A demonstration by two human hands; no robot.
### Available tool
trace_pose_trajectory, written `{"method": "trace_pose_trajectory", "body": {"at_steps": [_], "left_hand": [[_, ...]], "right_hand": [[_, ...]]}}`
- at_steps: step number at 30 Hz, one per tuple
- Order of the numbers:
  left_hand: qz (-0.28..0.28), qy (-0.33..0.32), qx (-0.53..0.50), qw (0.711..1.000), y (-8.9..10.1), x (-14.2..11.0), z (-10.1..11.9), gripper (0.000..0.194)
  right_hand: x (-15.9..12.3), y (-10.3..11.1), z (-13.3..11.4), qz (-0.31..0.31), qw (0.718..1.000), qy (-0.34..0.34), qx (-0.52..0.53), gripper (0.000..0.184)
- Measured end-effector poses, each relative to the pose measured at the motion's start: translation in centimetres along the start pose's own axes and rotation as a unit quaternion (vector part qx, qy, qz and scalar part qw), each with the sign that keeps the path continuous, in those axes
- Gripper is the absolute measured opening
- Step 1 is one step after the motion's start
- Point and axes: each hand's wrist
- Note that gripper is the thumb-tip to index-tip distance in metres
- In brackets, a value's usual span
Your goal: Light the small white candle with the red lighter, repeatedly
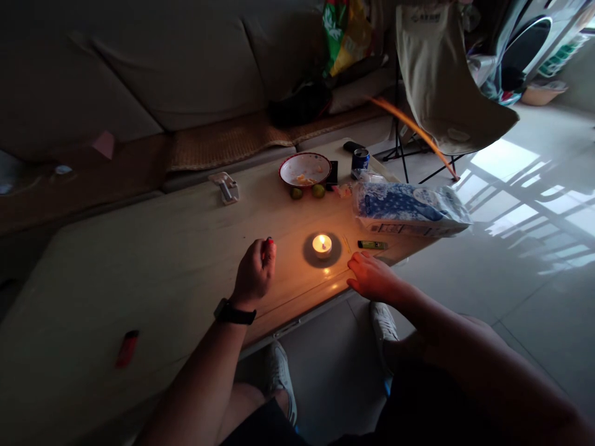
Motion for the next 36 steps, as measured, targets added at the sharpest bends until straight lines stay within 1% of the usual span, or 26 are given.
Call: {"method": "trace_pose_trajectory", "body": {"at_steps": [11,19,22,25,27,32,36], "left_hand": [[-0.001,-0.001,0.017,1.0,-0.1,0.0,-0.1,0.025],[-0.004,-0.006,0.021,1.0,-0.2,-0.2,-0.3,0.026],[-0.002,-0.013,0.025,1.0,-0.2,-0.2,-0.2,0.026],[-0.013,-0.014,0.029,0.999,-0.3,-0.2,0.3,0.026],[-0.016,-0.027,0.045,0.998,-0.6,-0.2,0.9,0.026],[-0.021,-0.092,0.113,0.989,-1.7,0.2,2.5,0.027],[-0.027,-0.12,0.125,0.985,-2.7,0.7,3.5,0.025]], "right_hand": [[0.1,0.3,-0.2,-0.014,1.0,-0.009,0.005,0.026],[0.0,0.3,-0.1,-0.008,1.0,-0.003,0.007,0.021],[0.0,0.3,-0.1,-0.009,1.0,0.003,0.008,0.02],[0.0,0.4,-0.1,-0.011,1.0,0.002,0.007,0.02],[0.1,0.4,-0.2,-0.008,1.0,0.005,0.002,0.02],[0.1,0.4,-0.2,-0.007,1.0,0.006,0.001,0.02],[0.0,0.4,-0.1,-0.004,1.0,0.007,0.004,0.02]]}}
Point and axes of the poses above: each hand's wrist, its own x-axis towards the middle knuckle, its own y-axis out of the back of the hand, z = x × y, and after that the axes turned 6 degrees about y, right-handed
